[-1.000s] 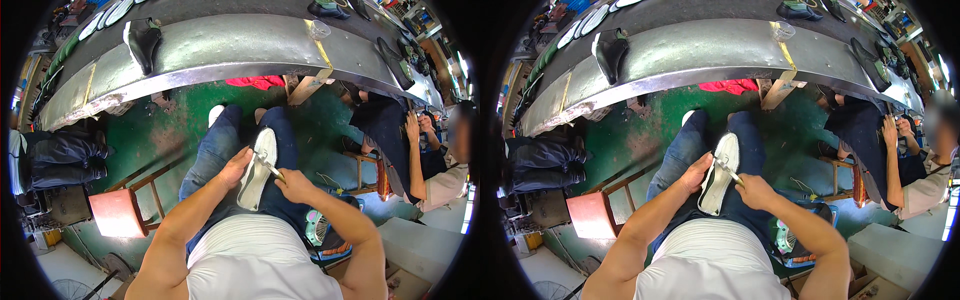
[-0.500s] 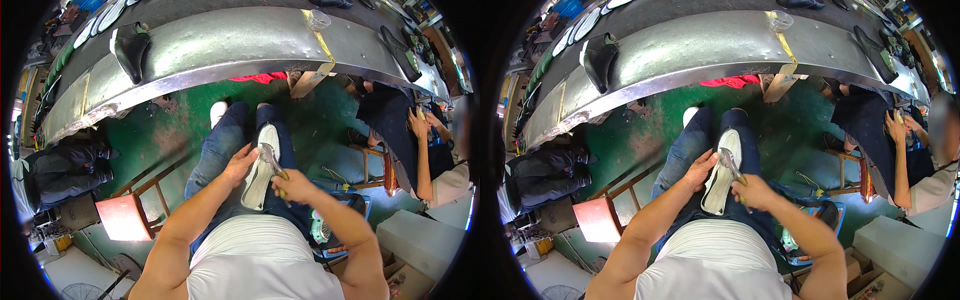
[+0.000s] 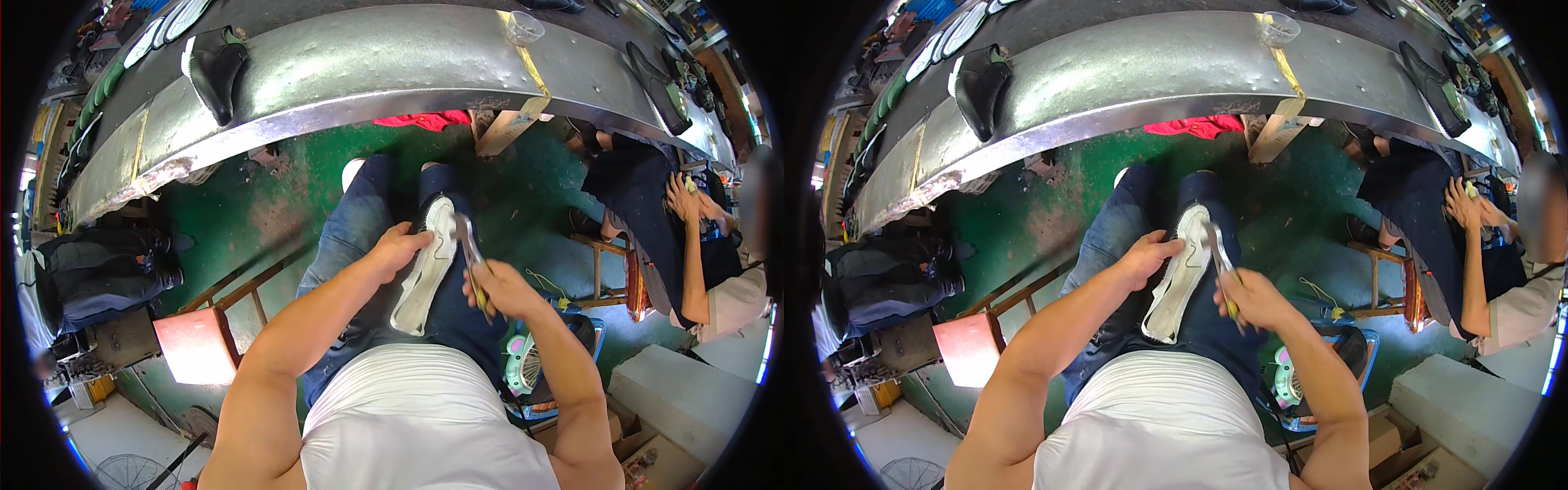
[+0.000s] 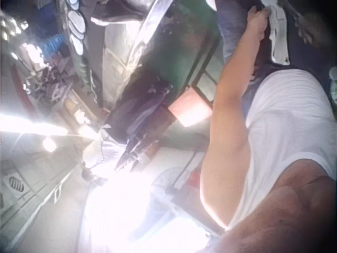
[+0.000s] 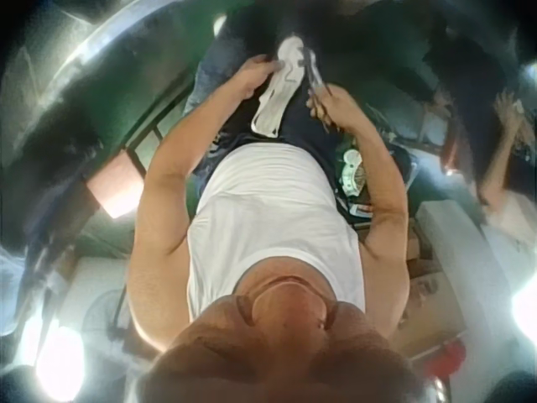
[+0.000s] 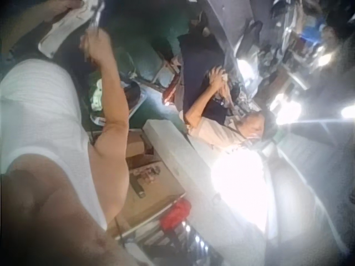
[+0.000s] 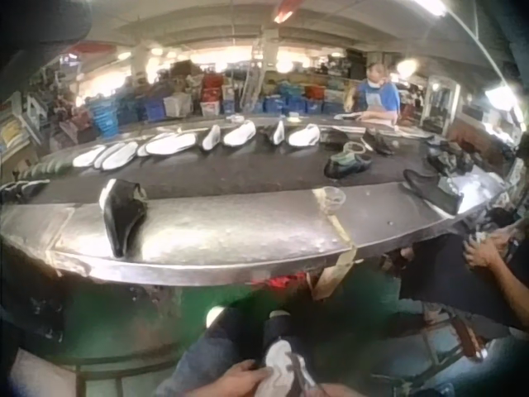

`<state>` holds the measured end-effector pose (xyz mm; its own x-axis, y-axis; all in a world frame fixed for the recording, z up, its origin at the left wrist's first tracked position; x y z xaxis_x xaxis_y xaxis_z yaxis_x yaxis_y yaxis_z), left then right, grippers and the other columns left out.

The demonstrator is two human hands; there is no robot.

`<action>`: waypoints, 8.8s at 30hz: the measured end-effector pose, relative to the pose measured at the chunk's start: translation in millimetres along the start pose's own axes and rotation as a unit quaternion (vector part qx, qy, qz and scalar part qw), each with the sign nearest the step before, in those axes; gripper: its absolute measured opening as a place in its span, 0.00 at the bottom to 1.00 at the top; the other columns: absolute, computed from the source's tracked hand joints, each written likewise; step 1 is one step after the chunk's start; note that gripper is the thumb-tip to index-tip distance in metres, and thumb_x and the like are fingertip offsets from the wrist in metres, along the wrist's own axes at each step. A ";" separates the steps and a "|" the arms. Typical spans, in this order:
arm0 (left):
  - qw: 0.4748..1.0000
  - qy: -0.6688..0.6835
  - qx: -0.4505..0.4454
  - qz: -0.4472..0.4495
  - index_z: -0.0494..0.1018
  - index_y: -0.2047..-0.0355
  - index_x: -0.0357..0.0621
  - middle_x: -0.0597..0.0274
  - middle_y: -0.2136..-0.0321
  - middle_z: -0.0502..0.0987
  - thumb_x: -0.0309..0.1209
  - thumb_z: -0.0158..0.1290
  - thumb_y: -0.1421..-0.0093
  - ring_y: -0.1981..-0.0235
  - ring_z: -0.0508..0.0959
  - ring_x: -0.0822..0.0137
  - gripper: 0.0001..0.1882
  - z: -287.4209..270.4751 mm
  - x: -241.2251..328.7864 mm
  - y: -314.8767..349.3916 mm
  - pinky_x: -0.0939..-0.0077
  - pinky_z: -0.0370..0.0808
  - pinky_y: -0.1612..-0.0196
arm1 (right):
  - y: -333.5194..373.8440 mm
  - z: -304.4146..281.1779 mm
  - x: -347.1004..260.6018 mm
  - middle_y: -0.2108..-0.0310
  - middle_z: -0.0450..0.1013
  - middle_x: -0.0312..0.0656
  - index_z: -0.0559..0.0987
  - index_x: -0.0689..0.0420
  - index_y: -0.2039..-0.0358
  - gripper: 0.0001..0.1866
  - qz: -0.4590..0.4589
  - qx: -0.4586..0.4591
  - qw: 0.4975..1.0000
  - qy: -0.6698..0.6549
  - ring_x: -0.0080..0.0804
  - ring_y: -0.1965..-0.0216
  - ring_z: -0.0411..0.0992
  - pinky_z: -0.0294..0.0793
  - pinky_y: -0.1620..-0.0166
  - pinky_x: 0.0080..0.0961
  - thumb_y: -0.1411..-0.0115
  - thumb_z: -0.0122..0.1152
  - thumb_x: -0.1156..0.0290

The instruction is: The recorder uses a scraping tool to clean or level the bottom of a shoe during assembly.

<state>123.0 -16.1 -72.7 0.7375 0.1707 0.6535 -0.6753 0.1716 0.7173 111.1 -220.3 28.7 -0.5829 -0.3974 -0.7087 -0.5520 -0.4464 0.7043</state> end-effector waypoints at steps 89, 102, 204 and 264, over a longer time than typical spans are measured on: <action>0.984 -0.077 0.058 0.151 0.41 0.25 0.52 0.52 0.28 0.50 0.35 0.54 0.33 0.30 0.54 0.63 0.43 4.1 -42.7 67.2 0.73 0.52 0.31 | 21.5 31.9 -9.0 0.67 0.78 0.52 0.74 0.64 0.64 0.11 -0.204 0.121 0.771 0.591 0.44 0.67 0.77 0.77 0.62 0.40 0.37 0.59 0.68; 0.860 -0.478 0.082 0.160 0.45 0.27 0.74 0.31 0.30 0.45 0.39 0.38 0.27 0.40 0.69 0.35 0.30 26.7 -6.3 97.2 0.57 0.69 0.39 | 17.8 27.0 26.9 0.69 0.77 0.41 0.77 0.62 0.63 0.10 0.088 -0.136 0.985 0.054 0.24 0.73 0.76 0.77 0.72 0.20 0.37 0.62 0.68; 0.905 0.325 -0.190 0.197 0.58 0.32 0.43 0.51 0.38 0.69 0.55 0.46 0.32 0.40 0.73 0.57 0.37 24.1 119.2 168.2 0.56 0.71 0.38 | 87.0 39.6 37.2 0.63 0.78 0.51 0.82 0.57 0.61 0.21 -0.102 0.103 0.891 0.430 0.50 0.59 0.77 0.77 0.55 0.44 0.37 0.58 0.50; 0.935 0.290 -0.083 0.185 0.64 0.36 0.47 0.55 0.42 0.73 0.69 0.32 0.35 0.43 0.75 0.58 0.43 5.4 115.1 105.7 0.58 0.72 0.40 | -29.4 54.8 -169.7 0.28 0.42 0.58 0.54 0.58 0.29 0.33 -0.543 0.148 0.823 0.079 0.49 0.27 0.44 0.46 0.29 0.37 0.27 0.42 0.53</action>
<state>136.6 16.5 79.7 0.3552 0.7381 0.5736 -0.9112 0.1363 0.3889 193.6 -95.8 130.5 0.4215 -0.0038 -0.9068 -0.8310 -0.4019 -0.3846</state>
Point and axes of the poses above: each hand's wrist, its own y-axis away from the middle knuckle, its own z-axis out of the palm, x = y × z, the point moved 7 cm from there along -y, towards the middle knuckle
